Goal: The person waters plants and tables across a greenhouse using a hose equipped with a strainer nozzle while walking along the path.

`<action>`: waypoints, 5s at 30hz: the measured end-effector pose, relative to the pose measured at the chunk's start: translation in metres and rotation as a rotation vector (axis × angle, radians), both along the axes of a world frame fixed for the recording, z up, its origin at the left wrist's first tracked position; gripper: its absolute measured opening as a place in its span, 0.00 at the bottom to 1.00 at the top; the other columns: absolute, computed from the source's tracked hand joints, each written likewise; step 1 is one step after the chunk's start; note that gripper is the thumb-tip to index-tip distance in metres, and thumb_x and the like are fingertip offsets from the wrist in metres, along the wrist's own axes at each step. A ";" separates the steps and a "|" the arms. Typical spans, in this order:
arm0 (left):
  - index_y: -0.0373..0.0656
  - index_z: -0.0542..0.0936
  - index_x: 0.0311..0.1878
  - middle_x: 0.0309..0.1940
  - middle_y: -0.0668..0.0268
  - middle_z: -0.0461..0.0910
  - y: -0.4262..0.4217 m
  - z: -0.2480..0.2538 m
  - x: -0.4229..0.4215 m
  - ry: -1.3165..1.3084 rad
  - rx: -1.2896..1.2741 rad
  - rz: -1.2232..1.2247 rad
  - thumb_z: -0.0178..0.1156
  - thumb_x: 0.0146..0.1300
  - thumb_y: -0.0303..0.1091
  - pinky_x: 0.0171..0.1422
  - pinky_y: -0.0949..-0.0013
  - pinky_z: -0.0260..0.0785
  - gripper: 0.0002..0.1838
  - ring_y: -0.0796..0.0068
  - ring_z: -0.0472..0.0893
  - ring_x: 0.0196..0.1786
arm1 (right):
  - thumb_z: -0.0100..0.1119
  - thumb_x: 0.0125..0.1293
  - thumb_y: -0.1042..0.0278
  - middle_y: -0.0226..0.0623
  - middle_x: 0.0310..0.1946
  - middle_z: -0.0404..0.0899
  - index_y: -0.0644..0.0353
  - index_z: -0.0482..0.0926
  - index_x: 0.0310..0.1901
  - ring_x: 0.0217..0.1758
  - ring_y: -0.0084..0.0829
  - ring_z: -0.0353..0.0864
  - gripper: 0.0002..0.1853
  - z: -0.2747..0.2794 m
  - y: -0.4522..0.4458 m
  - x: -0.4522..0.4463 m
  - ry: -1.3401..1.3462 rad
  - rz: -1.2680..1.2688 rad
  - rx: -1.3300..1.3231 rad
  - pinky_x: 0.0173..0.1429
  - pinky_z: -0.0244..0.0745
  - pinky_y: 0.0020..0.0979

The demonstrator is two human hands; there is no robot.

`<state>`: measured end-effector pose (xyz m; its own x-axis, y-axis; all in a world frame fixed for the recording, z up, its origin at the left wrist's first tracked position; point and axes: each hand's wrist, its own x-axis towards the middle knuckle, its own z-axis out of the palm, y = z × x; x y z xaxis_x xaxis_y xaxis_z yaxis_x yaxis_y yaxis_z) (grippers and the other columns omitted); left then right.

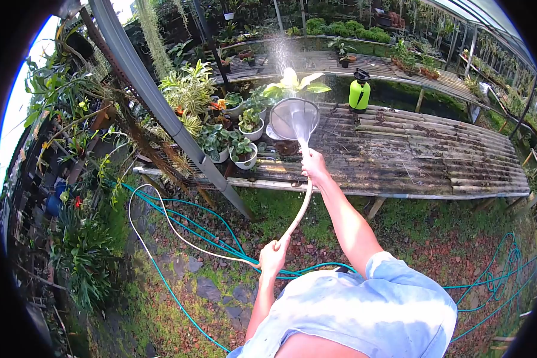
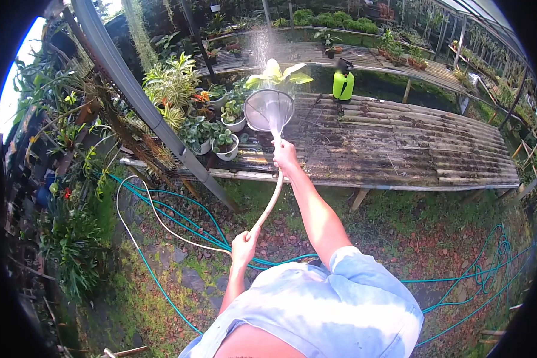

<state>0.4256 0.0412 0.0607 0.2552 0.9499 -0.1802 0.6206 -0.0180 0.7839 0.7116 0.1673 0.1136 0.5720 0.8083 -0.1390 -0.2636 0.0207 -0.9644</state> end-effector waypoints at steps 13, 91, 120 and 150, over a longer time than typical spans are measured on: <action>0.40 0.65 0.18 0.14 0.71 0.61 -0.007 0.012 0.006 -0.079 0.005 0.017 0.61 0.66 0.59 0.25 0.66 0.54 0.33 0.80 0.60 0.22 | 0.48 0.77 0.66 0.23 0.19 0.65 0.60 0.76 0.50 0.14 0.16 0.61 0.10 -0.003 0.012 0.000 -0.031 0.001 0.032 0.15 0.58 0.23; 0.41 0.75 0.23 0.19 0.61 0.76 0.104 0.034 0.135 -0.002 0.038 0.021 0.57 0.64 0.65 0.35 0.59 0.67 0.32 0.65 0.75 0.25 | 0.45 0.79 0.58 0.24 0.22 0.64 0.56 0.73 0.52 0.15 0.14 0.59 0.12 0.007 0.138 0.147 0.071 0.050 0.061 0.16 0.54 0.19; 0.39 0.76 0.25 0.20 0.54 0.78 0.071 0.023 0.101 -0.003 0.121 -0.040 0.56 0.65 0.63 0.36 0.55 0.68 0.32 0.54 0.79 0.26 | 0.48 0.78 0.58 0.27 0.22 0.66 0.60 0.74 0.52 0.16 0.17 0.63 0.15 0.009 0.089 0.117 0.051 -0.004 0.100 0.16 0.58 0.22; 0.39 0.73 0.23 0.16 0.56 0.74 0.058 0.020 0.061 -0.010 0.086 -0.155 0.55 0.66 0.62 0.32 0.56 0.66 0.32 0.56 0.75 0.22 | 0.49 0.77 0.61 0.25 0.23 0.66 0.60 0.74 0.50 0.17 0.15 0.62 0.11 0.012 0.047 0.084 0.036 -0.065 0.073 0.17 0.57 0.20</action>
